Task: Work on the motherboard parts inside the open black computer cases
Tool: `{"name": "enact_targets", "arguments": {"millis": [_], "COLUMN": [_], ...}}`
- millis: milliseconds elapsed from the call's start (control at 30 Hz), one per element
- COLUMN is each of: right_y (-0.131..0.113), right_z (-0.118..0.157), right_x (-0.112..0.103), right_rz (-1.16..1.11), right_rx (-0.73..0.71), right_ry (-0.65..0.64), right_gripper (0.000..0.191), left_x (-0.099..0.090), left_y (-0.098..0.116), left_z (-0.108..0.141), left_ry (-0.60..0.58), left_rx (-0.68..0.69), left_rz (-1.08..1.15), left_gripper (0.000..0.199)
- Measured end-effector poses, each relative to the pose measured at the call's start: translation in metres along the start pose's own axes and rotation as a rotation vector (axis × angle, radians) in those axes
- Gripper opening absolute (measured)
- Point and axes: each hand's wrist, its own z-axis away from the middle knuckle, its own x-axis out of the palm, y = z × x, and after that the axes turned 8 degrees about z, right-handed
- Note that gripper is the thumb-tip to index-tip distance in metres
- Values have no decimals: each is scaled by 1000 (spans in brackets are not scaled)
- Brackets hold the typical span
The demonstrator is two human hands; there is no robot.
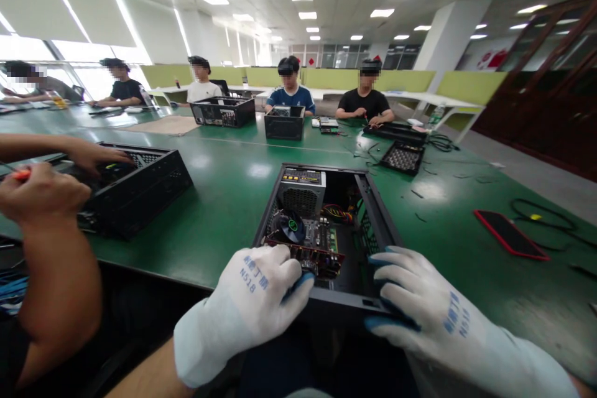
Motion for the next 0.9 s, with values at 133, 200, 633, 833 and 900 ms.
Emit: {"name": "enact_targets", "arguments": {"millis": [133,200,633,833,900], "right_y": [-3,-5,14,18,16], "right_z": [4,5,-24,-124,-152], "right_x": [-2,-3,-36,14,39], "right_rz": [-9,-10,-43,18,51], "right_rx": [-10,-20,40,88,54], "right_ry": [1,-5,-284,-440,-584], "right_gripper": [27,28,41,43,46], "left_x": [1,1,5,6,6], "left_y": [9,11,15,17,17], "left_z": [7,10,16,16,15], "left_ry": [43,58,76,58,58], "left_rx": [-4,-1,-59,-69,-75], "left_rz": [-9,3,-5,4,-4], "left_gripper": [30,30,29,25,26]}}
